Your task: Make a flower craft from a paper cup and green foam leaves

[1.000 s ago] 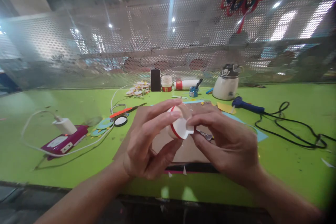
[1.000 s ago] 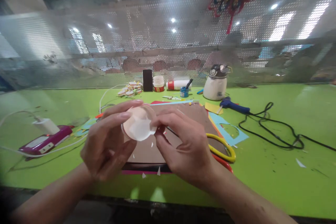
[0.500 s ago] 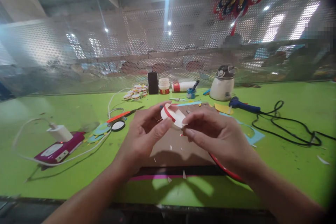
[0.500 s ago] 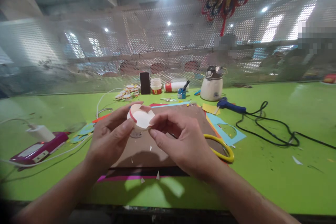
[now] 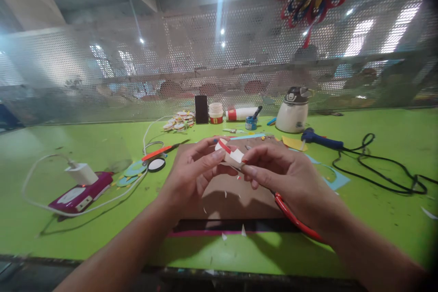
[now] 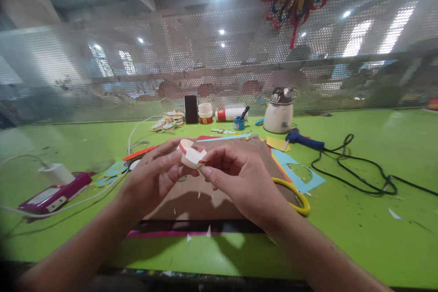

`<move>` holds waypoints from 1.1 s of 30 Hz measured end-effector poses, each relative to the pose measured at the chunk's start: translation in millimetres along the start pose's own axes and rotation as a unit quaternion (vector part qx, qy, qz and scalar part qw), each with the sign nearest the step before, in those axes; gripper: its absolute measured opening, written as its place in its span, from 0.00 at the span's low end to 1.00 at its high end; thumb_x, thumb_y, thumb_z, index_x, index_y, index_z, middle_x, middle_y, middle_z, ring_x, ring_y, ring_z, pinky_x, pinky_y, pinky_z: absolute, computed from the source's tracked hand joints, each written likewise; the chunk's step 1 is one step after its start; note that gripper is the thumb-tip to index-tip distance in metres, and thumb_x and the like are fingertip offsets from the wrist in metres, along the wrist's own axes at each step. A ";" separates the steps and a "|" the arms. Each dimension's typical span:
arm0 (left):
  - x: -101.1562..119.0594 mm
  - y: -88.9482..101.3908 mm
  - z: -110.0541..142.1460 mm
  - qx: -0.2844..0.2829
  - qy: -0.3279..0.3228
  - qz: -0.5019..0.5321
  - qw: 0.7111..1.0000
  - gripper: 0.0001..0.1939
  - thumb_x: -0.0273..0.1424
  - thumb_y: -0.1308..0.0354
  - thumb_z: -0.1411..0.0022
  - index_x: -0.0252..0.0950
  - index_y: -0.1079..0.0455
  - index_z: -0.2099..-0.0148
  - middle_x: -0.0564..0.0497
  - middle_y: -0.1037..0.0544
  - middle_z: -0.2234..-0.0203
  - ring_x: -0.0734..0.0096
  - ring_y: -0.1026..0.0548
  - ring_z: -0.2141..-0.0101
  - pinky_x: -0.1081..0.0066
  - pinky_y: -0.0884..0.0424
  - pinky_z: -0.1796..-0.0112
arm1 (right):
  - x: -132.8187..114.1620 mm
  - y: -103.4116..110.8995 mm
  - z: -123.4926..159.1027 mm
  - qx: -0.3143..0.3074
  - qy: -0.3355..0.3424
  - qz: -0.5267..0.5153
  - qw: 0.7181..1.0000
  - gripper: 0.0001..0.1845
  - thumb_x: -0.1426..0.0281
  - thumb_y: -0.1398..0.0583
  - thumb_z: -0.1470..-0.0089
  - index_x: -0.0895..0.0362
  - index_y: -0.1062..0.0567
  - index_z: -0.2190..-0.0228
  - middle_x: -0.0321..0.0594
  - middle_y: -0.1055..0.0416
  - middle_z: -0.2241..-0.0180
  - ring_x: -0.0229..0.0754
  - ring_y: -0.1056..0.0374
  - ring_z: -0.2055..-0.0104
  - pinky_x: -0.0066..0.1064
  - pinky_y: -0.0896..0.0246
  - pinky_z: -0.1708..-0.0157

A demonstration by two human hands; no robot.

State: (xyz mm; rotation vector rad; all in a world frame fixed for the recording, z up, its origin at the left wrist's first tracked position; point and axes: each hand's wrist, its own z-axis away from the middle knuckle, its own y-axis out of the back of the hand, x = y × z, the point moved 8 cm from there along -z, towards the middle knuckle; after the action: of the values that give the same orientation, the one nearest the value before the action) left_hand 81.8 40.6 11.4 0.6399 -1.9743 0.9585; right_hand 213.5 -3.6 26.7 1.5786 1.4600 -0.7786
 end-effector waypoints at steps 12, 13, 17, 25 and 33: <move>-11.0 5.2 -1.2 0.017 0.097 0.017 0.995 0.07 0.28 0.38 0.41 0.30 0.26 0.60 0.44 0.21 0.65 0.69 0.22 0.64 0.72 0.25 0.61 | 14.3 -3.5 -1.7 -0.018 -0.052 -0.069 0.996 0.04 0.69 0.34 0.50 0.56 0.23 0.71 0.31 0.30 0.75 0.30 0.38 0.77 0.23 0.37 0.77; -11.1 4.9 -1.6 0.016 0.099 0.021 0.995 0.07 0.28 0.39 0.41 0.29 0.26 0.60 0.44 0.21 0.64 0.69 0.22 0.64 0.73 0.25 0.61 | 15.2 -3.9 -2.0 -0.018 -0.055 -0.075 0.995 0.04 0.69 0.34 0.50 0.56 0.23 0.70 0.31 0.30 0.76 0.29 0.38 0.77 0.23 0.37 0.77; -10.4 4.1 -1.7 0.010 0.100 0.036 0.994 0.06 0.26 0.39 0.40 0.29 0.25 0.61 0.45 0.21 0.66 0.72 0.22 0.66 0.75 0.25 0.63 | 20.5 -5.2 -2.2 -0.015 -0.087 -0.096 0.992 0.08 0.67 0.32 0.52 0.57 0.23 0.71 0.31 0.30 0.76 0.30 0.38 0.77 0.23 0.39 0.77; -16.0 11.9 -0.8 0.057 0.129 0.044 0.989 0.08 0.26 0.38 0.42 0.30 0.25 0.58 0.48 0.21 0.67 0.72 0.23 0.66 0.73 0.24 0.62 | 30.7 -7.5 -0.3 -0.014 -0.126 -0.111 0.986 0.09 0.66 0.35 0.48 0.57 0.24 0.66 0.31 0.30 0.75 0.30 0.38 0.77 0.25 0.40 0.76; -15.2 17.3 0.2 0.106 0.124 0.040 0.986 0.07 0.27 0.38 0.40 0.30 0.26 0.59 0.47 0.20 0.63 0.69 0.21 0.61 0.68 0.25 0.54 | 35.4 2.9 -3.9 0.044 -0.119 -0.093 0.988 0.10 0.68 0.36 0.47 0.56 0.25 0.61 0.29 0.30 0.77 0.31 0.37 0.76 0.25 0.39 0.74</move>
State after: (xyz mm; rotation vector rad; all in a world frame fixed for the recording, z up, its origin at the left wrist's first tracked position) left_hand 77.2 51.8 -8.2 0.5322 -1.7023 1.2463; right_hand 220.7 16.6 -1.8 1.3718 1.4258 -1.1125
